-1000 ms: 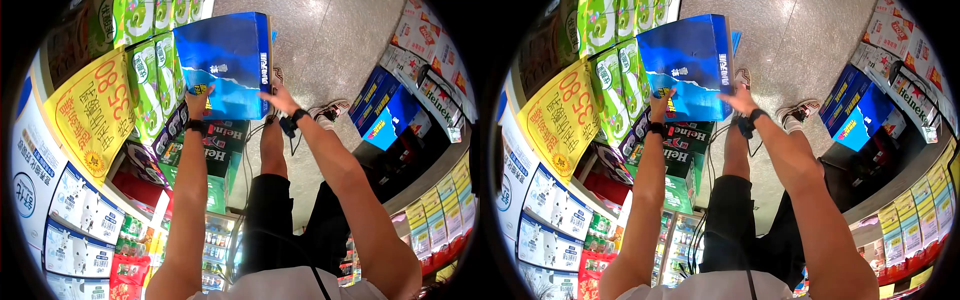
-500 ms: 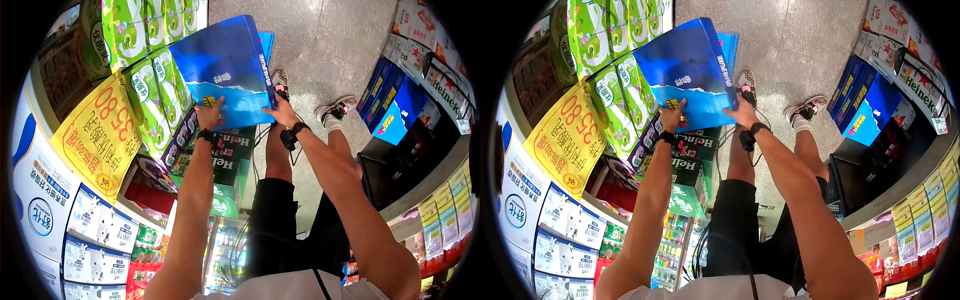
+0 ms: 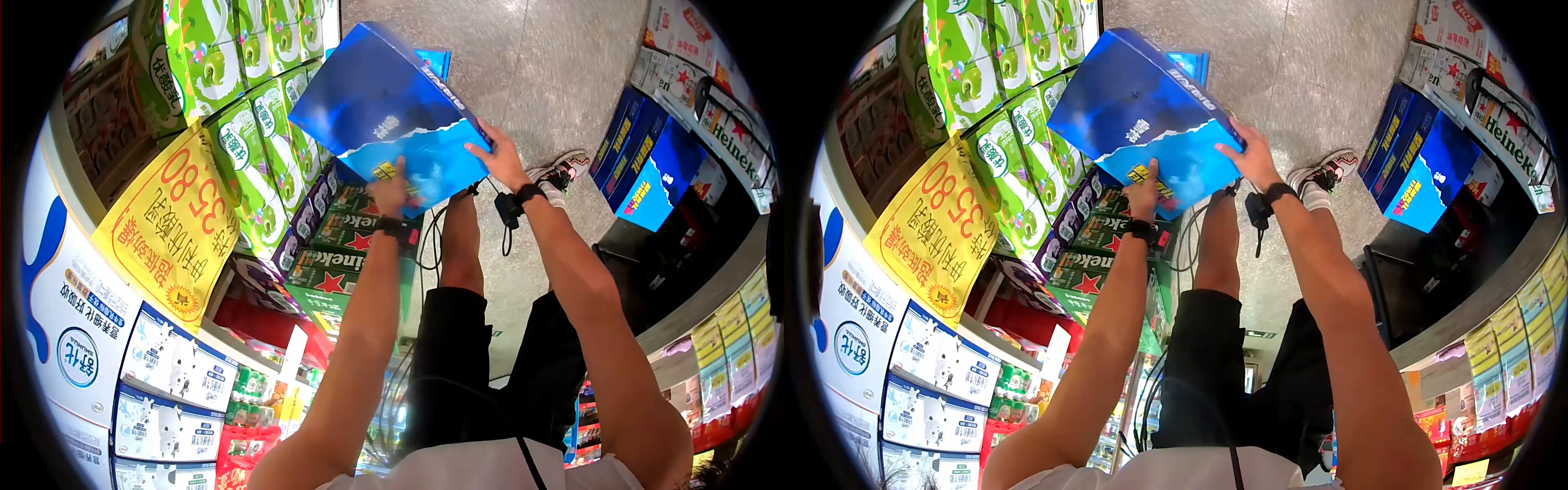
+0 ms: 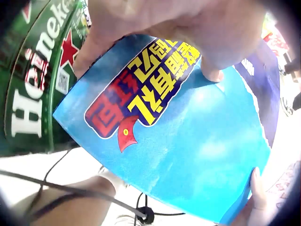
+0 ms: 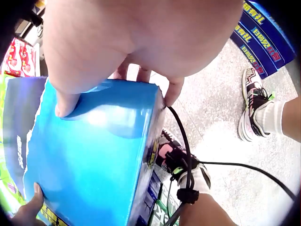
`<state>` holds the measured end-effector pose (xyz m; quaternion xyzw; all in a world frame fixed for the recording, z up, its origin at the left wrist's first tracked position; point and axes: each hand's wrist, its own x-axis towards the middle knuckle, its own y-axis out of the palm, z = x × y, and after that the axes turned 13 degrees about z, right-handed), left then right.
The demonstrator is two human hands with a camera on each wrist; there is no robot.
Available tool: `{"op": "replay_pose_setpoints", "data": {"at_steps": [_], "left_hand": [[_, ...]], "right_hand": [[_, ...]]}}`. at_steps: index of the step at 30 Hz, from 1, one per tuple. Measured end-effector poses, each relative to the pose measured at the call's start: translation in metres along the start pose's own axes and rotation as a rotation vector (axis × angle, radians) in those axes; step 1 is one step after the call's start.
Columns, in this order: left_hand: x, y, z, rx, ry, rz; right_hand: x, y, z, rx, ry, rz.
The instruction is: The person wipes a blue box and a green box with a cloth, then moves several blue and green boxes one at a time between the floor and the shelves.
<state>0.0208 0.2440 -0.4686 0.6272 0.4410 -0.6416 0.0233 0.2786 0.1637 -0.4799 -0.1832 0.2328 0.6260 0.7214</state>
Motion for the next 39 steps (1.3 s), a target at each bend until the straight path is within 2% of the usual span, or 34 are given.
{"op": "replay_pose_setpoints", "data": {"at_steps": [1,2,4,5,6,8,9,10,11,12,13,14,16,17,18,19,21,23,24,25,26,29,30,31,32,33,39], "left_hand": [[0.0,0.011,-0.002,-0.014,-0.148,-0.028],[-0.013,0.008,-0.015,-0.01,-0.147,-0.022],[-0.051,-0.001,-0.055,-0.302,-0.254,0.191],[-0.044,-0.006,-0.048,-0.3,-0.251,0.205],[-0.024,-0.025,-0.03,-0.07,-0.097,0.426],[0.008,-0.061,0.0,0.399,0.221,0.841],[0.011,-0.067,-0.024,0.492,-0.028,0.512],[0.049,-0.089,-0.026,0.61,-0.093,0.541],[-0.007,-0.109,-0.103,0.769,0.211,0.079],[-0.005,-0.127,-0.143,0.69,0.179,0.11],[0.0,-0.135,-0.164,0.61,0.405,-0.035],[0.01,-0.139,-0.175,0.52,0.621,-0.183],[0.063,-0.144,-0.193,0.544,0.788,-0.149],[0.057,-0.145,-0.217,0.421,0.642,0.189],[0.053,-0.145,-0.24,0.29,0.482,0.515],[0.081,-0.144,-0.236,0.375,0.504,0.591],[0.091,-0.146,-0.243,0.369,0.448,0.622],[0.109,-0.147,-0.24,0.288,0.329,0.72],[0.118,-0.149,-0.232,0.299,0.328,0.719],[0.126,-0.153,-0.224,0.258,0.243,0.719],[0.127,-0.156,-0.222,0.222,0.156,0.717],[0.124,-0.158,-0.217,0.169,0.131,0.714],[0.122,-0.157,-0.218,0.167,0.157,0.708],[0.119,-0.156,-0.218,0.156,0.189,0.682],[0.121,-0.158,-0.219,0.187,0.139,0.688],[0.118,-0.156,-0.221,0.185,0.157,0.677],[0.096,-0.144,-0.223,0.122,0.15,0.7]], "right_hand": [[0.004,-0.006,-0.005,0.014,-0.061,-0.038],[0.003,-0.011,-0.002,0.013,-0.057,-0.044],[-0.003,-0.027,0.009,0.031,0.088,-0.142],[-0.006,-0.034,0.006,0.04,0.08,-0.163],[-0.009,-0.034,0.001,0.033,0.085,-0.174],[-0.014,-0.018,-0.01,-0.104,0.057,-0.322],[-0.016,-0.013,-0.012,-0.137,0.056,-0.343],[-0.017,-0.006,-0.015,-0.14,0.063,-0.353],[-0.018,0.003,-0.02,0.084,0.106,-0.373],[-0.019,0.008,-0.023,0.31,0.147,-0.394],[-0.023,0.008,-0.024,0.302,0.158,-0.408],[-0.026,0.01,-0.023,0.471,0.192,-0.383],[-0.027,0.022,-0.02,0.829,0.245,-0.318],[-0.023,0.027,-0.019,1.012,0.262,-0.276],[-0.02,0.03,-0.02,1.02,0.257,-0.276],[-0.022,0.029,-0.023,1.066,0.276,-0.233],[-0.023,0.029,-0.038,1.152,0.296,-0.131],[-0.026,0.031,-0.049,1.121,0.28,-0.1],[-0.028,0.035,-0.051,1.095,0.263,-0.068],[-0.031,0.037,-0.053,0.995,0.261,0.03],[-0.035,0.045,-0.054,1.018,0.258,0.025],[-0.043,0.053,-0.054,0.916,0.372,0.117],[-0.043,0.054,-0.051,0.925,0.359,0.105],[-0.042,0.057,-0.048,1.055,0.355,0.032],[-0.039,0.058,-0.046,1.186,0.349,-0.04],[-0.037,0.058,-0.047,1.305,0.236,-0.006],[-0.046,0.055,-0.036,1.29,0.209,-0.178]]}}
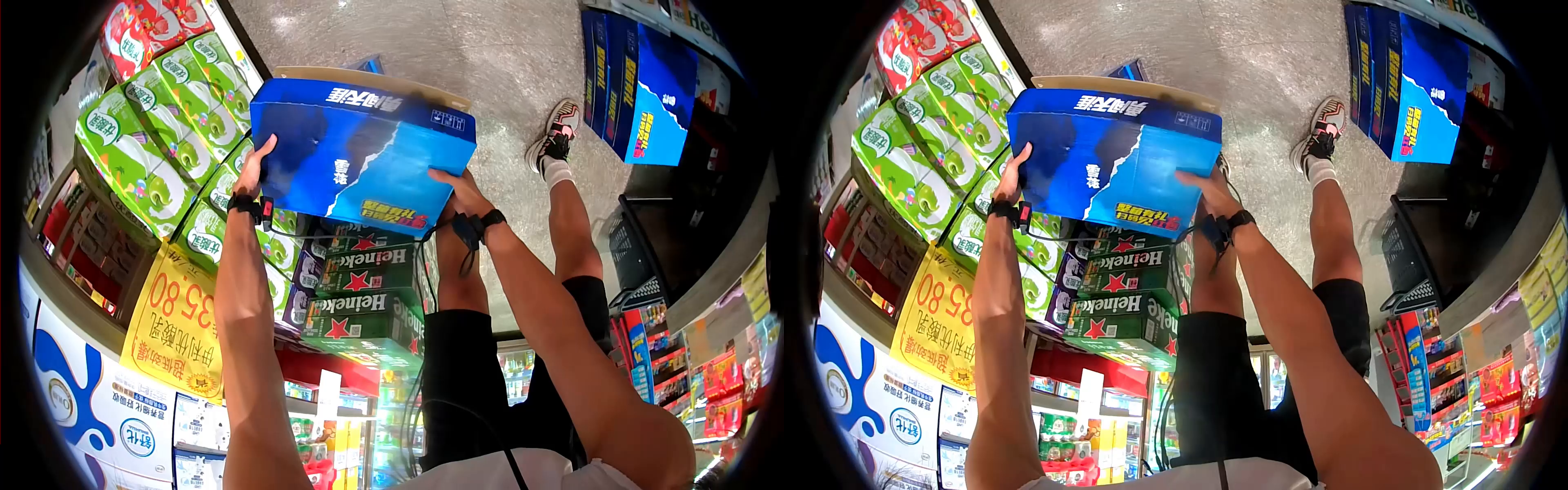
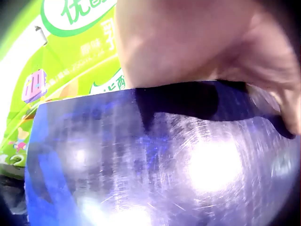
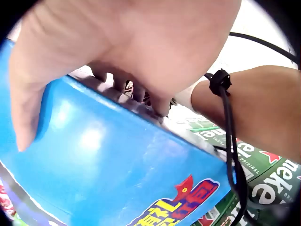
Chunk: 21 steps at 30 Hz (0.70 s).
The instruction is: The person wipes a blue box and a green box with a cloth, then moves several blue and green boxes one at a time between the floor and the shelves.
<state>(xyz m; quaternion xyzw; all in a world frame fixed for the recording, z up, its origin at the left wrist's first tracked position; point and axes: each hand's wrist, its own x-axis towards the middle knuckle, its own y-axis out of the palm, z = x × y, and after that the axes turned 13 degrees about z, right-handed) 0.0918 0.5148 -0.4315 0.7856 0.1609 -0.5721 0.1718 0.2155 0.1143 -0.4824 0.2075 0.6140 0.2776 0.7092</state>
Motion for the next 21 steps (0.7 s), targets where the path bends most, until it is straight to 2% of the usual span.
{"op": "replay_pose_setpoints", "data": {"at_steps": [4,6,10,15,21], "left_hand": [[0.01,0.016,-0.001,-0.034,-0.006,0.057],[0.014,0.039,-0.01,-0.022,0.042,0.017],[0.027,0.081,-0.038,-0.05,0.076,0.06],[0.024,0.169,-0.102,0.075,0.132,0.03],[0.036,0.301,-0.182,0.205,0.205,0.162]], "right_hand": [[-0.012,-0.015,0.026,-0.078,-0.018,-0.042],[-0.026,-0.018,0.051,-0.12,-0.023,-0.067],[-0.058,-0.032,0.096,-0.1,-0.019,-0.129],[-0.104,-0.06,0.146,-0.088,-0.141,-0.189],[-0.168,-0.12,0.192,0.007,-0.321,-0.288]]}}
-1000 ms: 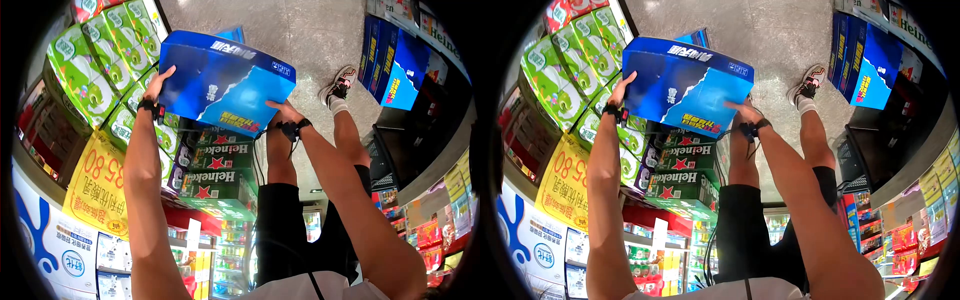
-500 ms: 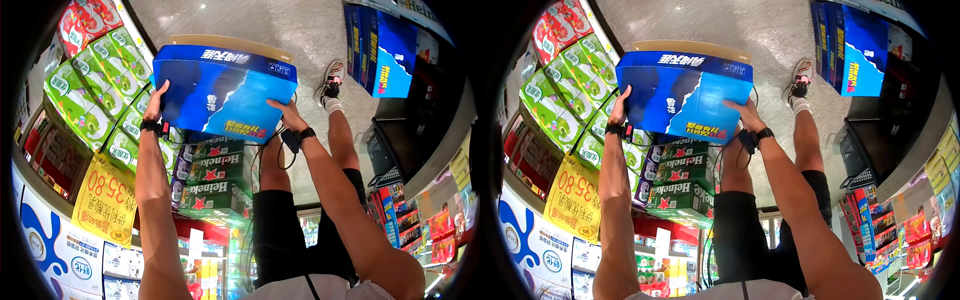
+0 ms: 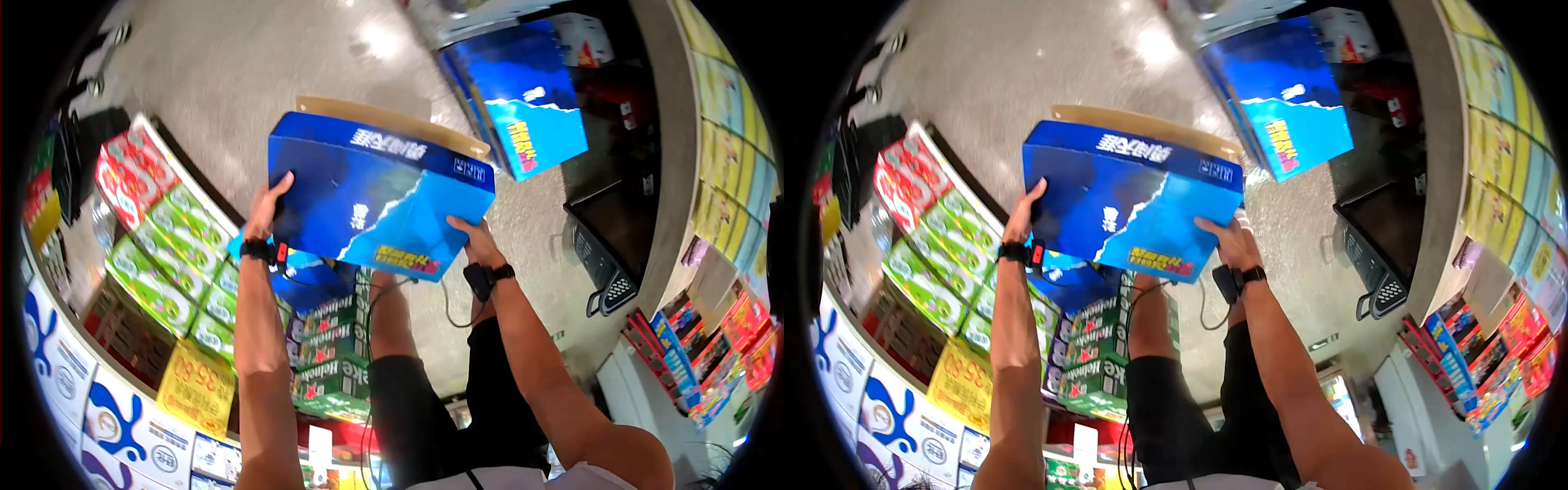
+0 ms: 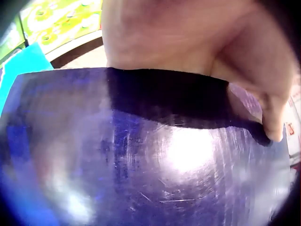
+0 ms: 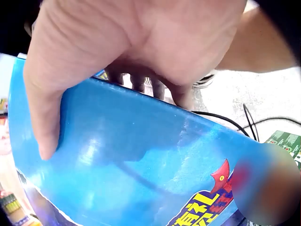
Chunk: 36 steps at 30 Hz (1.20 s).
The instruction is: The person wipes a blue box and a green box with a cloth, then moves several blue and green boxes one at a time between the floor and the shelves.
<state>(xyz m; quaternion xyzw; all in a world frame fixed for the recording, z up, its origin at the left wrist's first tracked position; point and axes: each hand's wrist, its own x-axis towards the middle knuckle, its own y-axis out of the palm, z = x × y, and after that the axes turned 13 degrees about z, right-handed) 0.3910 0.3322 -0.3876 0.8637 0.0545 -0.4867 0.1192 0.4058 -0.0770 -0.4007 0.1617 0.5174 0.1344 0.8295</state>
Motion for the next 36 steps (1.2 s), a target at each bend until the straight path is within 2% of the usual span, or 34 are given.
{"op": "replay_pose_setpoints", "data": {"at_steps": [2,4,6,8,10,13,17,18,20,21,22,24,25,26,28,29,34,36], "left_hand": [[0.026,0.034,-0.024,0.078,-0.047,0.027],[0.035,0.092,-0.064,0.173,-0.082,0.049],[0.057,0.133,-0.087,0.283,-0.074,0.135],[0.076,0.173,-0.103,0.341,-0.083,0.184],[0.094,0.213,-0.115,0.38,-0.066,0.254],[0.118,0.267,-0.135,0.365,-0.132,0.371],[0.14,0.337,-0.158,0.425,-0.121,0.365],[0.15,0.347,-0.162,0.424,-0.131,0.359],[0.171,0.366,-0.176,0.366,-0.27,0.456],[0.178,0.376,-0.183,0.381,-0.278,0.378],[0.192,0.384,-0.19,0.371,-0.267,0.371],[0.207,0.396,-0.204,0.564,-0.229,0.407],[0.208,0.404,-0.209,0.713,-0.154,0.303],[0.207,0.411,-0.22,0.695,-0.148,0.285],[0.204,0.418,-0.24,0.745,-0.187,0.371],[0.207,0.422,-0.247,0.785,-0.222,0.322],[0.244,0.424,-0.251,0.783,-0.162,0.293],[0.249,0.425,-0.254,0.715,-0.138,0.361]], "right_hand": [[-0.01,-0.03,0.016,0.107,-0.038,-0.015],[-0.024,-0.058,0.029,0.227,-0.056,-0.037],[-0.036,-0.081,0.051,0.361,-0.035,-0.09],[-0.051,-0.104,0.064,0.371,-0.124,-0.104],[-0.06,-0.137,0.067,0.255,-0.22,-0.137],[-0.064,-0.177,0.07,0.347,-0.192,-0.166],[-0.067,-0.212,0.083,0.466,-0.196,-0.204],[-0.067,-0.218,0.086,0.47,-0.185,-0.203],[-0.064,-0.23,0.097,0.519,-0.17,-0.204],[-0.061,-0.233,0.104,0.531,-0.149,-0.222],[-0.057,-0.237,0.111,0.518,-0.149,-0.213],[-0.05,-0.238,0.126,0.56,-0.173,-0.257],[-0.043,-0.242,0.129,0.548,-0.161,-0.243],[-0.036,-0.25,0.131,0.554,-0.182,-0.223],[-0.021,-0.257,0.14,0.543,-0.19,-0.19],[-0.016,-0.257,0.146,0.557,-0.191,-0.193],[0.01,-0.258,0.166,0.568,-0.179,-0.19],[0.028,-0.266,0.161,0.568,-0.255,-0.158]]}}
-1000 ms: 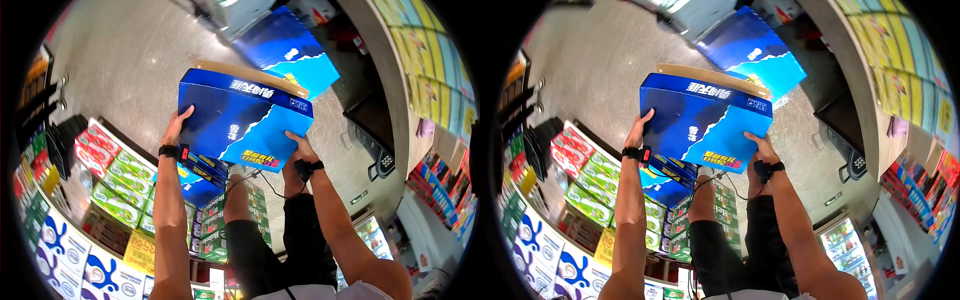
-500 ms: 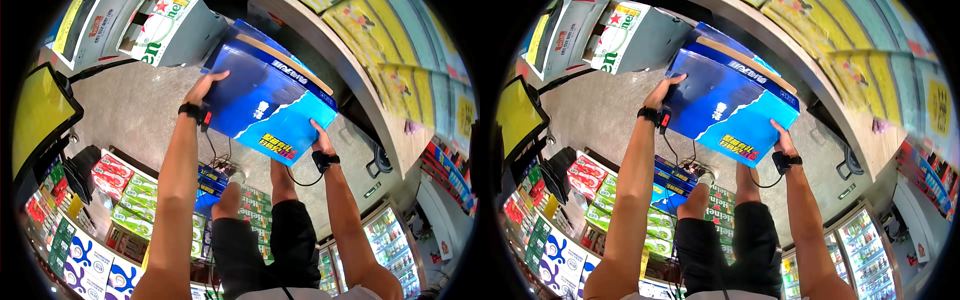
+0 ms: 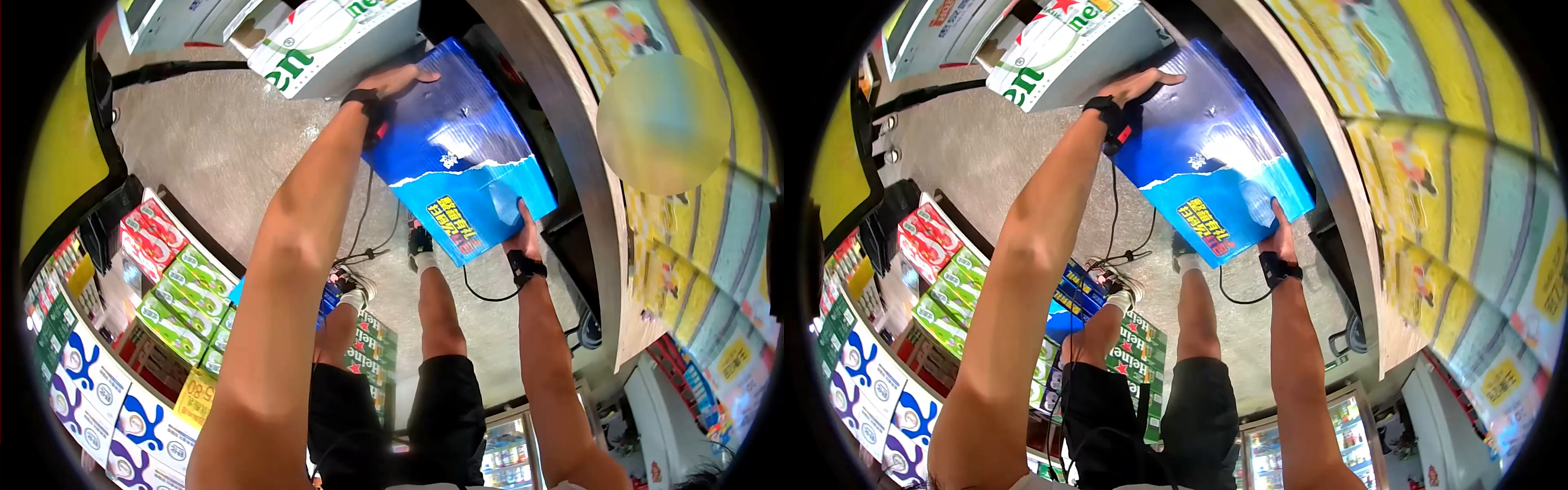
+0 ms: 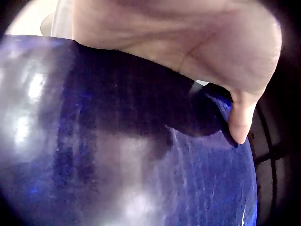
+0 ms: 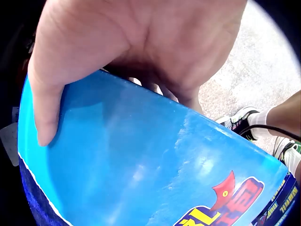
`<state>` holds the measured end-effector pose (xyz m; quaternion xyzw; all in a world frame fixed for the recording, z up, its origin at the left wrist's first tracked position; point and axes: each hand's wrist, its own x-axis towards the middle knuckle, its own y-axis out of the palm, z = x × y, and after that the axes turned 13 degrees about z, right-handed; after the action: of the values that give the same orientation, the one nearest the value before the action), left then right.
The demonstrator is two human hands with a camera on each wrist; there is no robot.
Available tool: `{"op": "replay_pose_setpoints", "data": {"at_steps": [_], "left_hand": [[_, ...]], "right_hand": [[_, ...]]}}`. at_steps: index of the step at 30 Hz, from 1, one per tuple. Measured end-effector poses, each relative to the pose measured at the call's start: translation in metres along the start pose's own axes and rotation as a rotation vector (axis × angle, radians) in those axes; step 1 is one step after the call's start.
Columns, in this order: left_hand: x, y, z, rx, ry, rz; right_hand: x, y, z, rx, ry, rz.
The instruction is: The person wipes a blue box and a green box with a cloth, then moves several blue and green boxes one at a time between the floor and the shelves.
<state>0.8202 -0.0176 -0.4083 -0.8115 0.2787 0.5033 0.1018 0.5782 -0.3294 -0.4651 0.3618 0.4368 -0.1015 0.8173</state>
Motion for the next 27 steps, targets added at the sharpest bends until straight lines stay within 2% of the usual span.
{"op": "replay_pose_setpoints", "data": {"at_steps": [4,5,6,8,9,10,11,12,13,14,16,17,18,20,22,26,27], "left_hand": [[0.003,0.006,0.011,-0.057,-0.033,-0.113],[0.007,0.001,0.019,-0.032,0.01,-0.05],[0.008,-0.003,0.027,0.24,-0.02,-0.096],[-0.001,0.033,0.06,0.37,0.283,-0.794],[-0.016,0.051,0.075,0.38,0.394,-1.017],[-0.02,0.068,0.096,0.253,0.55,-1.184],[-0.024,0.082,0.121,0.083,0.519,-1.088],[-0.028,0.096,0.136,0.049,0.394,-1.099],[-0.021,0.107,0.152,-0.041,0.387,-1.087],[-0.014,0.115,0.162,-0.133,0.379,-1.079],[-0.008,0.112,0.164,-0.387,0.455,-1.131],[0.005,0.106,0.169,-0.593,0.481,-0.949],[0.02,0.097,0.174,-0.79,0.51,-0.758],[0.031,0.092,0.169,-0.77,0.7,-0.733],[0.04,0.094,0.171,-0.71,0.772,-0.838],[0.03,0.102,0.163,-0.77,0.621,-0.963],[0.025,0.101,0.162,-0.791,0.567,-0.894]], "right_hand": [[0.011,-0.019,-0.008,-0.017,0.072,-0.001],[0.006,-0.017,-0.007,-0.028,0.072,0.066],[-0.004,-0.016,-0.005,-0.037,0.082,0.068],[-0.023,-0.011,0.001,-0.13,0.148,-0.1],[-0.031,-0.011,-0.001,-0.126,0.155,-0.098],[-0.035,-0.018,-0.005,-0.135,0.174,-0.094],[-0.037,-0.028,-0.012,-0.182,0.165,-0.084],[-0.033,-0.038,-0.02,-0.225,0.154,-0.064],[-0.023,-0.05,-0.027,-0.23,0.203,-0.104],[-0.02,-0.032,-0.027,-0.225,0.211,-0.129],[0.002,-0.026,-0.03,-0.203,0.189,-0.017],[0.015,-0.033,-0.032,-0.151,0.121,0.006],[0.016,-0.017,-0.024,-0.145,0.204,-0.163],[0.022,-0.029,-0.032,-0.188,0.08,-0.117],[0.021,-0.032,-0.034,-0.228,0.096,-0.104],[0.018,-0.023,-0.036,-0.248,0.087,-0.162],[0.017,-0.023,-0.036,-0.26,0.079,-0.151]]}}
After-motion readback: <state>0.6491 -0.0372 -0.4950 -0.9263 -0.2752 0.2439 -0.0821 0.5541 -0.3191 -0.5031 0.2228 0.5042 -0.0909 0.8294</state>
